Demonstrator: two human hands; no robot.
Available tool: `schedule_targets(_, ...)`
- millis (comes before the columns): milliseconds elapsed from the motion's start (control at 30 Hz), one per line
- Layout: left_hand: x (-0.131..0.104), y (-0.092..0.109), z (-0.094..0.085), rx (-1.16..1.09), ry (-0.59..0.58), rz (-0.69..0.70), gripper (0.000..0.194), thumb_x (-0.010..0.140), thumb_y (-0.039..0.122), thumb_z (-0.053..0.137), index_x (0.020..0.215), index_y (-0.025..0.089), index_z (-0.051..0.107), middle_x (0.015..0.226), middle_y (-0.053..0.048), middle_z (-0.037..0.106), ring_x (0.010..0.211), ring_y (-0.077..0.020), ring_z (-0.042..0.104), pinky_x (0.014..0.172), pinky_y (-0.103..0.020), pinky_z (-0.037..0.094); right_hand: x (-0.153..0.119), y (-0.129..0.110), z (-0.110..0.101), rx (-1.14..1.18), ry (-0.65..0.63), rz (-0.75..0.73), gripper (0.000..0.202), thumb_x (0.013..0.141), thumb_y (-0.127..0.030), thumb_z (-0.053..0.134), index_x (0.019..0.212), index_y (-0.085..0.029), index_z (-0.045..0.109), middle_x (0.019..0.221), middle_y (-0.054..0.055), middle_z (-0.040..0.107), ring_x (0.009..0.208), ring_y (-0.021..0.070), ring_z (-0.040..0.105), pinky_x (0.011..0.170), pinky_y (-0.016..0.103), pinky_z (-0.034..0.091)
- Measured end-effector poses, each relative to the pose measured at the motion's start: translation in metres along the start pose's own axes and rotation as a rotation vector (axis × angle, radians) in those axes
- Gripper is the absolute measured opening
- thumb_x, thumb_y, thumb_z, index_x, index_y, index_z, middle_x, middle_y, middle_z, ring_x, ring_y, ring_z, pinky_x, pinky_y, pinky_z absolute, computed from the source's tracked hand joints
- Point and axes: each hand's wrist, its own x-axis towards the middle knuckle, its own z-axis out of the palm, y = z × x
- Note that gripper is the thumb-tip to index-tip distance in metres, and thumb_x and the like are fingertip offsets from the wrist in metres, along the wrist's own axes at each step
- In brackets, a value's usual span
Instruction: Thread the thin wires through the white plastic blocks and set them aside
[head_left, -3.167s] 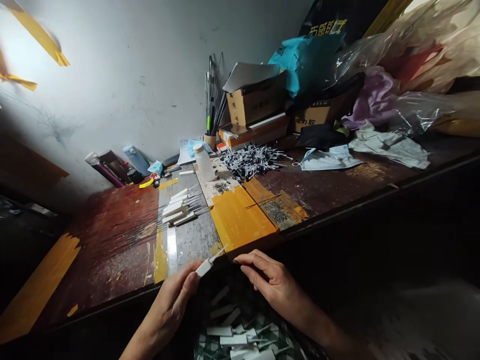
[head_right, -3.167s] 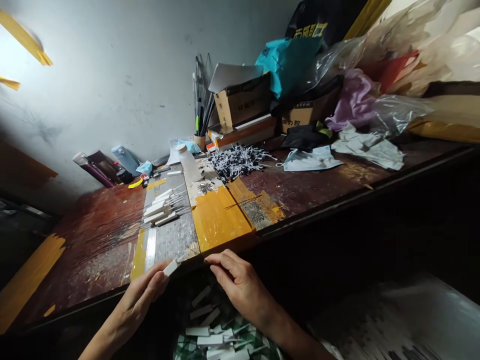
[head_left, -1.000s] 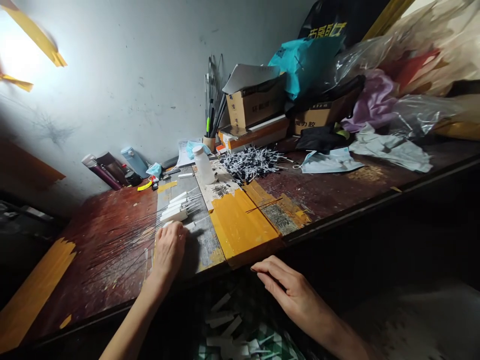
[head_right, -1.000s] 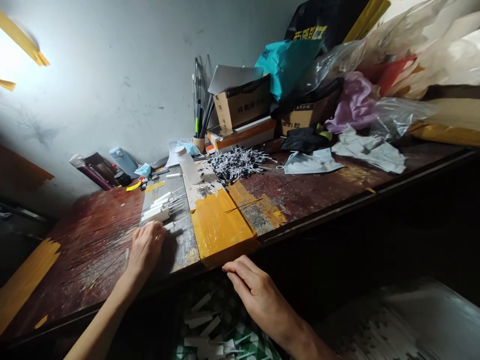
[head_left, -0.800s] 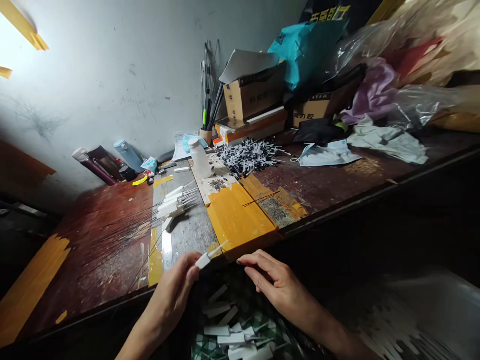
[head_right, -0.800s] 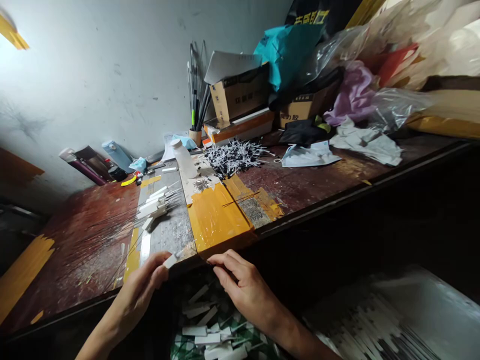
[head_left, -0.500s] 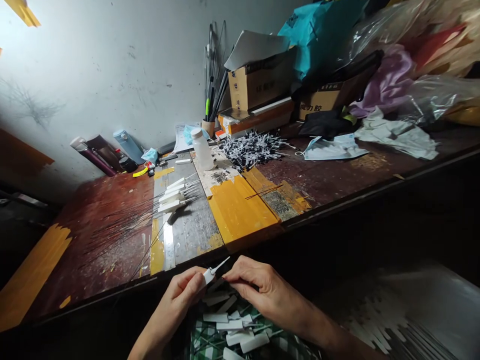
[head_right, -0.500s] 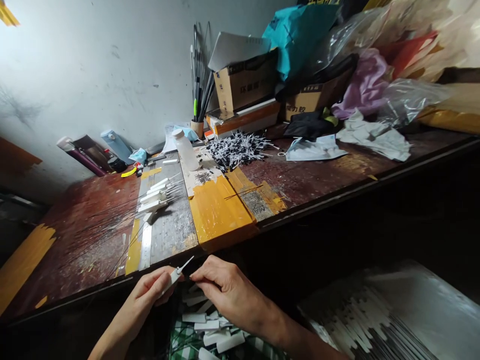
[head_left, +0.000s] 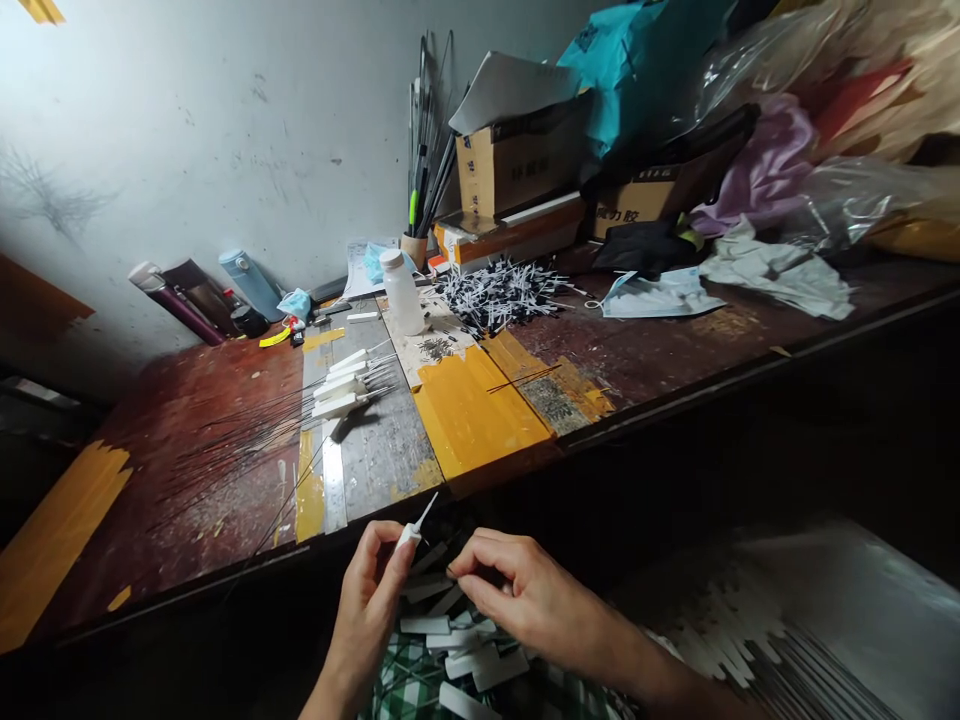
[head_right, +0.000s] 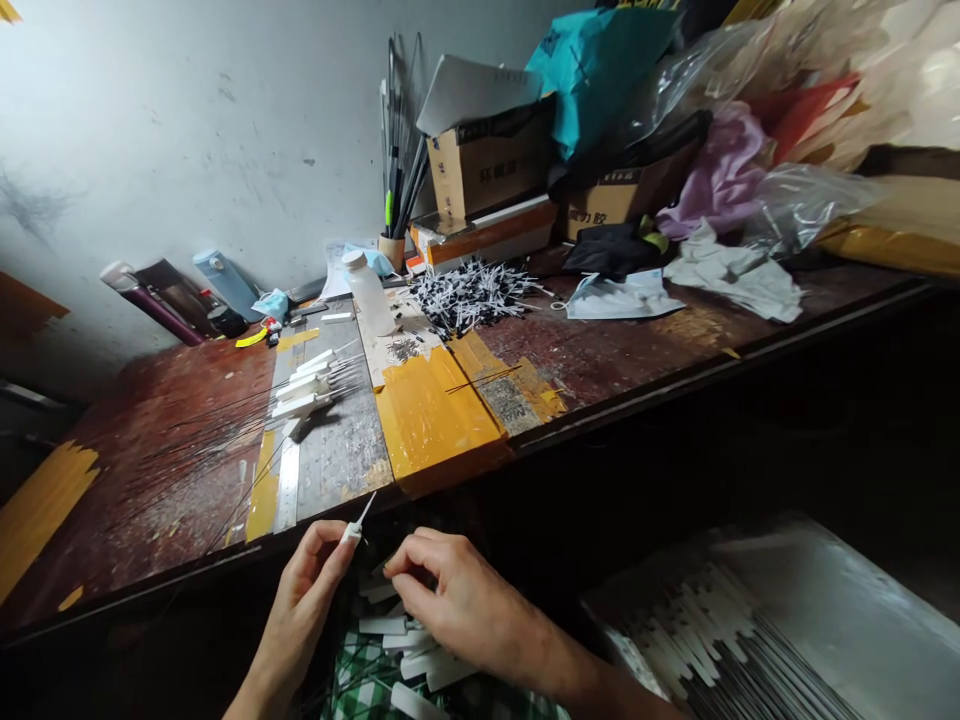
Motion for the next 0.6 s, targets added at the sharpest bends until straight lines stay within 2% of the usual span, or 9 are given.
schedule_targets(100,-0.005,-0.024,0.005,0.113,0.062,0.082,0.024,0.088,0.043,0.057,0.086,0.02,0.059,0.083,-0.003,0.057,0.078,-0.0185,0.055,0.072,-0.027,0.047,-0.008,0.008,-0.017,-0.083,0.013,0.009,0.015,0.086,-0.013,0.056,0.083,-0.021,0.068,0.078,-0.001,0.063,0.07,0.0124,0.06,0.058,0.02,0.045)
schedule_targets(200,-0.013,-0.043,0.003,0.299,-0.02,0.134,0.022,0.084,0.043,0.062,0.088,0.021,0.062,0.084,-0.005,0.061,0.077,-0.0208,0.06,0.069,-0.028,0.05,-0.011,0.02,-0.057,-0.296,0.252,-0.017,0.019,0.091,-0.015,0.049,0.089,-0.021,0.066,0.088,0.003,0.064,0.08,0.0159,0.061,0.073,0.027,0.049)
schedule_targets(267,-0.012,-0.044,-0.006,0.4,-0.035,0.226,0.019,0.085,0.041,0.061,0.091,0.023,0.063,0.087,-0.006,0.064,0.08,-0.0219,0.063,0.071,-0.029,0.052,-0.005,0.029,-0.088,-0.496,0.418,-0.065,0.024,0.092,-0.012,0.042,0.1,-0.02,0.064,0.098,0.007,0.062,0.09,0.0195,0.06,0.083,0.034,0.048)
schedule_targets(300,-0.009,-0.04,-0.012,0.447,-0.005,0.289,0.017,0.086,0.039,0.06,0.093,0.024,0.063,0.09,-0.006,0.064,0.083,-0.0223,0.063,0.074,-0.03,0.052,-0.001,0.034,-0.102,-0.594,0.447,-0.078,0.027,0.092,-0.01,0.039,0.102,-0.019,0.063,0.098,0.008,0.061,0.092,0.0202,0.059,0.085,0.035,0.048)
schedule_targets(367,0.005,-0.025,-0.027,0.555,0.14,0.427,0.016,0.088,0.037,0.057,0.096,0.025,0.063,0.097,-0.007,0.063,0.09,-0.0231,0.063,0.081,-0.033,0.051,0.011,0.044,-0.123,-0.757,0.426,-0.074,0.03,0.09,-0.004,0.036,0.099,-0.019,0.061,0.095,0.008,0.059,0.091,0.0199,0.058,0.084,0.034,0.048)
schedule_targets(467,0.042,0.003,-0.049,0.765,0.401,0.581,0.024,0.09,0.038,0.052,0.106,0.022,0.06,0.107,-0.011,0.061,0.102,-0.0276,0.059,0.092,-0.041,0.046,0.028,0.053,-0.135,-0.934,0.388,-0.021,0.027,0.087,-0.001,0.038,0.087,-0.019,0.058,0.09,0.007,0.056,0.087,0.0199,0.056,0.08,0.032,0.047)
schedule_targets(533,0.07,0.018,-0.06,0.909,0.476,0.605,0.03,0.091,0.041,0.048,0.109,0.019,0.057,0.11,-0.014,0.061,0.107,-0.031,0.055,0.096,-0.046,0.042,0.035,0.053,-0.134,-0.989,0.419,0.0,0.025,0.085,0.0,0.039,0.081,-0.019,0.054,0.088,0.007,0.055,0.086,0.0214,0.054,0.078,0.033,0.046)
schedule_targets(600,0.095,0.026,-0.068,1.029,0.471,0.528,0.034,0.091,0.046,0.046,0.108,0.018,0.055,0.106,-0.015,0.062,0.103,-0.0321,0.056,0.091,-0.047,0.043,0.036,0.05,-0.13,-0.954,0.458,-0.024,0.025,0.085,0.0,0.039,0.079,-0.02,0.052,0.086,0.007,0.054,0.084,0.0221,0.054,0.076,0.034,0.047)
